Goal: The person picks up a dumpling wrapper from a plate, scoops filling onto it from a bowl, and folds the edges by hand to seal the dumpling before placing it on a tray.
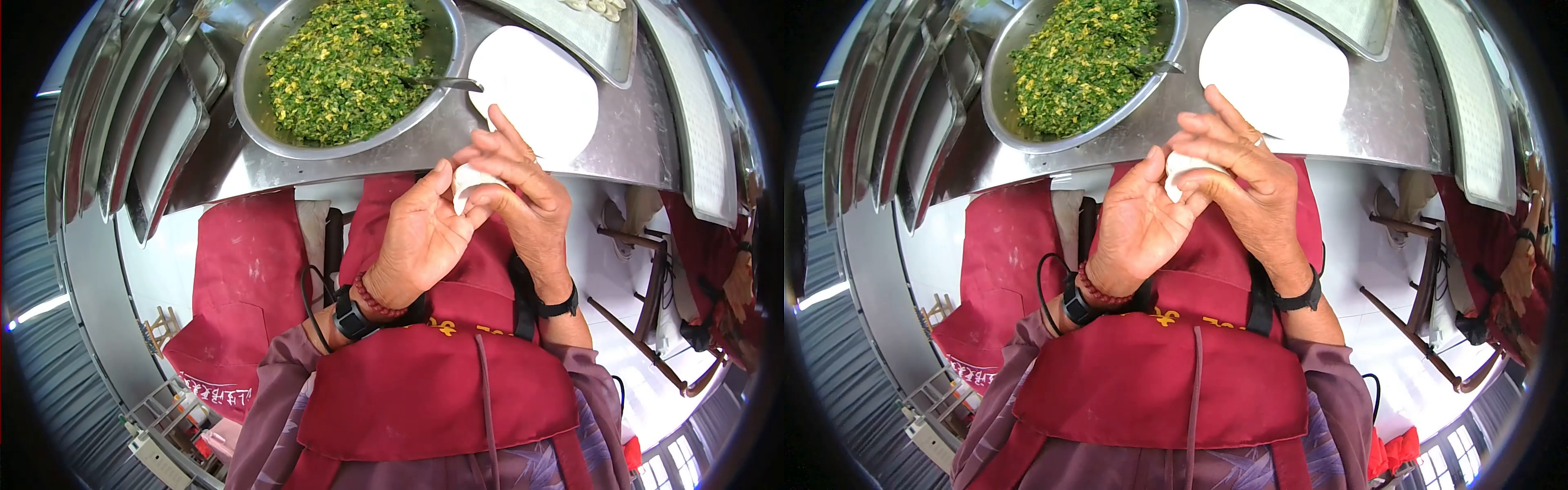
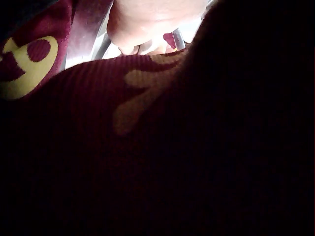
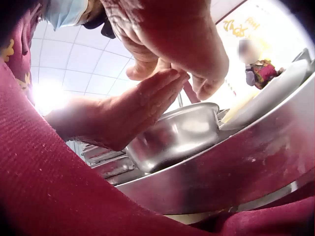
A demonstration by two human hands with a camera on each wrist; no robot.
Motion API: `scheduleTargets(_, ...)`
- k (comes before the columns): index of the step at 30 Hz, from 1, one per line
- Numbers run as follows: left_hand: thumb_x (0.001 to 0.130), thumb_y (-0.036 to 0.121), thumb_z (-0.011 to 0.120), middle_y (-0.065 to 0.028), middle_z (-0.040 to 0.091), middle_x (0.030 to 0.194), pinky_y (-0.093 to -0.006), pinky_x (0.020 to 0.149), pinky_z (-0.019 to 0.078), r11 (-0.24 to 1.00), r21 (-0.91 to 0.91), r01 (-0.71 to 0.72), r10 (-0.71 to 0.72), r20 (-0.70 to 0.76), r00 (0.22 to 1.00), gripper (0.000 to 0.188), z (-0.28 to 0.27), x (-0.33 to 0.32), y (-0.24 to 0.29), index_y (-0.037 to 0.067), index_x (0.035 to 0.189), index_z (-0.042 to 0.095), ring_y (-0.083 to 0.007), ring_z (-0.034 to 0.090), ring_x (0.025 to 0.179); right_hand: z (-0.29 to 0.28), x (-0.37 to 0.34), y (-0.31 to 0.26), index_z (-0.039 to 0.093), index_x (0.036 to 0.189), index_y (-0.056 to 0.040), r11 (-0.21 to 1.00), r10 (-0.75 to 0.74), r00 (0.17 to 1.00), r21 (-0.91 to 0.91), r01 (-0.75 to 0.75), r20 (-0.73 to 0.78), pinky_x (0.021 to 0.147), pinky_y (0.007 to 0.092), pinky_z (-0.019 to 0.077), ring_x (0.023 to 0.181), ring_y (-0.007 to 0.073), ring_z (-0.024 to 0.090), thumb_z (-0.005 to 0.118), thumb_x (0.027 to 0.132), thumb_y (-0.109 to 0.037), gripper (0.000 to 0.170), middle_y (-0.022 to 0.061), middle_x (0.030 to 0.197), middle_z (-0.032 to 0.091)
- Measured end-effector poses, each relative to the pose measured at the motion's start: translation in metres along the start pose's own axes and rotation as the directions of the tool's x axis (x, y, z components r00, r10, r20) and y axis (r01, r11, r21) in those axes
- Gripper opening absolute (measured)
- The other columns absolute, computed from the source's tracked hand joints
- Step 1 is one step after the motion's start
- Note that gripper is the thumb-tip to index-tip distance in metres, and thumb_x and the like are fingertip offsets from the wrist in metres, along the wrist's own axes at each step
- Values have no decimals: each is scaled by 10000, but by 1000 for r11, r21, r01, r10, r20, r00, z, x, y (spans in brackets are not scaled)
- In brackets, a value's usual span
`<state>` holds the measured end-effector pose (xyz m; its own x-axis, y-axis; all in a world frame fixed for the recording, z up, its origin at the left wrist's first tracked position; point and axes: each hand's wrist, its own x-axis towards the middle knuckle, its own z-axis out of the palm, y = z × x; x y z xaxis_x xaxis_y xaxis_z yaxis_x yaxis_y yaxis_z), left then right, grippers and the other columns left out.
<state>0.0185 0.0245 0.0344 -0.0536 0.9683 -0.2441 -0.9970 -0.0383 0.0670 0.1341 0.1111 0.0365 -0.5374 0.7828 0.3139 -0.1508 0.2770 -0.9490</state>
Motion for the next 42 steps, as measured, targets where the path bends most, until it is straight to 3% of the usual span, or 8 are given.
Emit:
scheduleTargets(5,1043,219,399,-86,574,1176,-357,1025,421,999,36,-8,10,-33,999,347,4,2,-5,-18,1267,516,-152,536,1049,-7,-2,8,736,886,-64,997,-52,999,-61,53,16,1057,415,406,1342,266,462,755,767,-37,123,127,1094,710)
scheduleTargets(11,1048,274,377,-107,560,1241,-373,1022,409,987,158,6,7,-83,997,399,11,4,-1,-34,1281,481,-205,520,1165,0,-2,-6,722,929,-76,980,174,982,116,-164,-77,1082,424,306,1351,274,451,750,766,-109,169,106,1189,679)
scheduleTargets(14,1051,327,375,-115,564,1180,-347,946,438,973,229,30,19,-205,979,442,16,7,1,-45,1262,487,-202,532,1087,-18,4,-4,699,950,-92,985,85,985,-162,-61,147,1073,421,323,1353,299,440,748,747,-125,212,76,1214,661)
scheduleTargets(17,1054,400,325,-135,563,1207,-341,907,438,931,340,131,-102,-101,990,516,19,7,8,-45,1275,461,-204,527,1119,-31,17,-12,684,918,-105,937,11,908,-322,136,418,1045,423,349,1342,317,445,737,753,-125,175,68,1169,662)
scheduleTargets(23,1044,498,236,-188,450,1384,-401,1049,402,848,446,285,-234,-168,958,661,30,9,9,-52,1391,356,-269,481,1253,-40,22,-10,677,795,-111,896,-48,790,-324,305,612,983,423,380,1332,309,459,727,756,-116,63,24,1101,671)
scheduleTargets(29,1021,554,257,-166,506,1340,-426,1059,376,824,471,316,-236,-221,946,685,23,12,10,-22,1361,406,-267,503,1221,-39,11,-2,685,820,-105,918,-32,839,-316,240,543,983,414,382,1327,315,462,746,747,-164,112,14,1104,676)
scheduleTargets(33,1021,552,283,-159,537,1282,-377,997,420,860,380,341,-305,-154,940,710,23,17,15,-66,1346,414,-237,518,1179,-47,13,-18,700,949,-117,941,92,899,-333,62,428,985,404,392,1227,268,551,746,753,-187,213,22,1079,682)
scheduleTargets(42,997,584,328,-197,457,1358,-515,1113,328,833,408,373,-326,-184,927,776,43,25,23,-86,1388,338,-298,465,1268,-45,26,-26,718,913,-120,898,3,947,-417,139,322,762,344,516,916,241,669,698,769,-101,146,54,1005,706)
